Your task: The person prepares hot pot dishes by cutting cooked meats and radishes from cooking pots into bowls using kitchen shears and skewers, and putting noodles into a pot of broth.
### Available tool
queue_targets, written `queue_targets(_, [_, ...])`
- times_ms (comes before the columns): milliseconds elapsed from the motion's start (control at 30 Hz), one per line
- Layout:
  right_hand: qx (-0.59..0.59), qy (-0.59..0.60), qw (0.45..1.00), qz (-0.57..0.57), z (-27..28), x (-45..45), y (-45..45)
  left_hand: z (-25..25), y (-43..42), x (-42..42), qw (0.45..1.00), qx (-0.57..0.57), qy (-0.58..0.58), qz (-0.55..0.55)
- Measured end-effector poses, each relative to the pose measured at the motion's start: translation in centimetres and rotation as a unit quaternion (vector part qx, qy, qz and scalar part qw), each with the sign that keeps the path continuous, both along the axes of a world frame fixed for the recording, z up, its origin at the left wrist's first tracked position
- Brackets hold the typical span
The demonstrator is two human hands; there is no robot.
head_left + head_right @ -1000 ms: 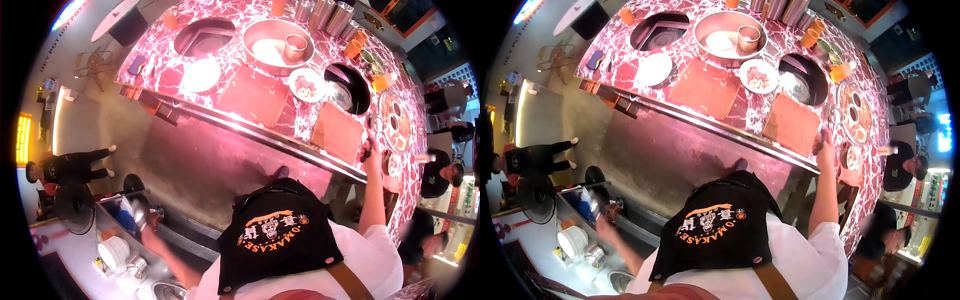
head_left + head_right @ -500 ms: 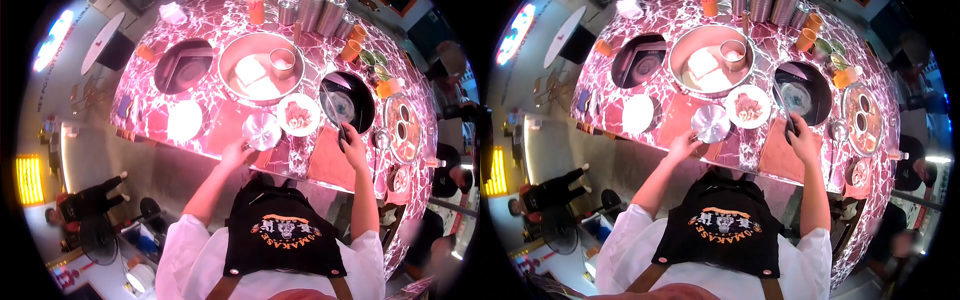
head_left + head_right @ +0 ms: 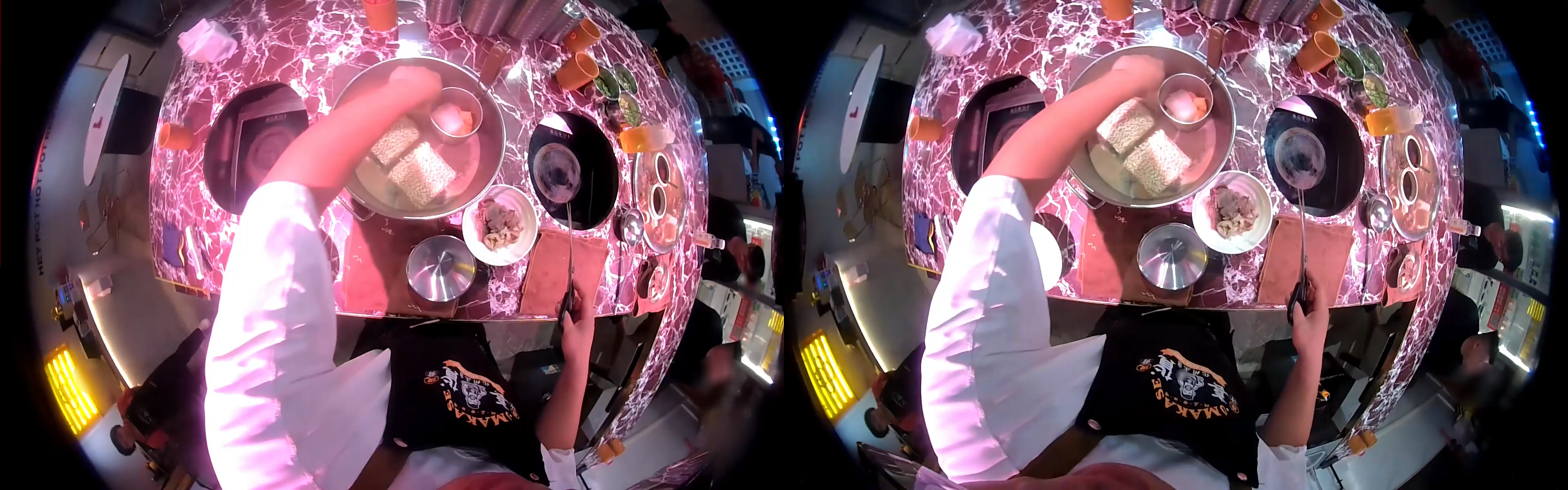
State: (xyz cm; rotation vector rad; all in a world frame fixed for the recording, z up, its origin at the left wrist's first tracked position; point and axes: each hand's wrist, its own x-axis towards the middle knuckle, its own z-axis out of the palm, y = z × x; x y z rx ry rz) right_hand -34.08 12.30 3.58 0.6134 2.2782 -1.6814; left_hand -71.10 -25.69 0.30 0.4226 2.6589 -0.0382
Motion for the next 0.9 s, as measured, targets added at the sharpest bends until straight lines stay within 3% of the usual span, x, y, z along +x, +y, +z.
queue_targets(100, [0.031,0.007,0.999,-0.023,-1.1,1.1,0.2,-3.4,0.6,-1.9,0.999,0.007,-0.020,-0.040])
queue_targets(300, [-0.027,0.009,0.999,-0.025,-2.2,0.0,-0.6,-5.2,-1.9,-0.6,0.997,0.055,-0.032,0.048])
queue_targets(367, [-0.006,0.009,1.000,-0.006,-2.1,-1.3,-1.2,-6.9,-3.1,0.3,0.979,0.176,-0.021,0.098])
queue_targets(400, [0.018,0.007,1.000,0.015,-2.0,-1.9,-1.5,-6.9,-3.3,1.0,0.979,0.178,-0.021,0.100])
queue_targets(467, [0.015,0.022,0.999,0.028,-2.1,-3.1,-1.9,-7.0,-3.5,2.6,0.935,0.328,-0.012,0.131])
queue_targets(633, [-0.027,0.028,0.999,0.028,-1.6,-5.2,-3.6,-12.1,-3.2,3.7,0.924,0.334,0.030,0.182])
queue_targets(833, [0.002,0.028,0.996,0.086,-1.1,-6.4,-3.7,-11.4,-4.7,5.9,0.878,0.438,0.023,0.189])
queue_targets(900, [0.074,0.067,0.987,0.127,-1.8,-6.9,-3.6,-11.4,-5.8,6.4,0.853,0.492,0.021,0.169])
